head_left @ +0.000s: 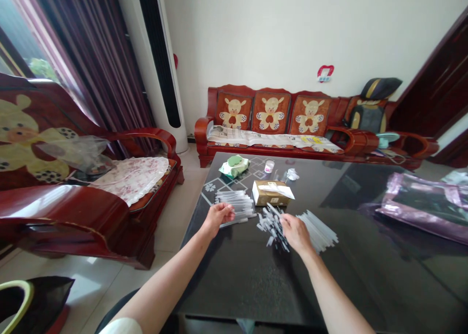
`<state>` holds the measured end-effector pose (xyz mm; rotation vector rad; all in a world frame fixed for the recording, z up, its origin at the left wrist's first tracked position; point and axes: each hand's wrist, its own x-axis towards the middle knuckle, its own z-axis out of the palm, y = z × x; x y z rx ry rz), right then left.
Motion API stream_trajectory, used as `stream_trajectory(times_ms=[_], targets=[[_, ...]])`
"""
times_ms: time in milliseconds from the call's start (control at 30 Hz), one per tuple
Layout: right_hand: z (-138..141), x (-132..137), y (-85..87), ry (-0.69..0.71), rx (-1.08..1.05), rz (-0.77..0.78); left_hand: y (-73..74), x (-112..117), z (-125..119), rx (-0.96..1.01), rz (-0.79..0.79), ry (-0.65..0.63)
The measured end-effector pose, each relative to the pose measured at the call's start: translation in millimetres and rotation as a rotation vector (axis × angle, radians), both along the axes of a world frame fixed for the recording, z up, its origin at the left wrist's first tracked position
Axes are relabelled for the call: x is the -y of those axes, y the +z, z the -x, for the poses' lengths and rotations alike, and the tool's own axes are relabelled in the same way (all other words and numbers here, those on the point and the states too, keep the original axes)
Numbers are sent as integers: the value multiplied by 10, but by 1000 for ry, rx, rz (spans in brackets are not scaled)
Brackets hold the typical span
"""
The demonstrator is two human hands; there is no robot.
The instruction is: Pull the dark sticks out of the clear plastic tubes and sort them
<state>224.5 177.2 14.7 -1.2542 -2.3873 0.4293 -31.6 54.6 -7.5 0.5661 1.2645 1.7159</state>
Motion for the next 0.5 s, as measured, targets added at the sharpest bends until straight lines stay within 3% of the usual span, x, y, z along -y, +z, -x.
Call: stream_trajectory(times_ms=[100, 300, 500], targets=[[-229, -161, 84, -156, 195, -66, 17, 29, -40, -24, 16, -35], [-583, -351, 172, -414, 463, 76, 42, 62, -122, -13, 33, -74], [-587, -414, 91, -465, 538, 101, 4, 94, -128, 4, 26, -98]])
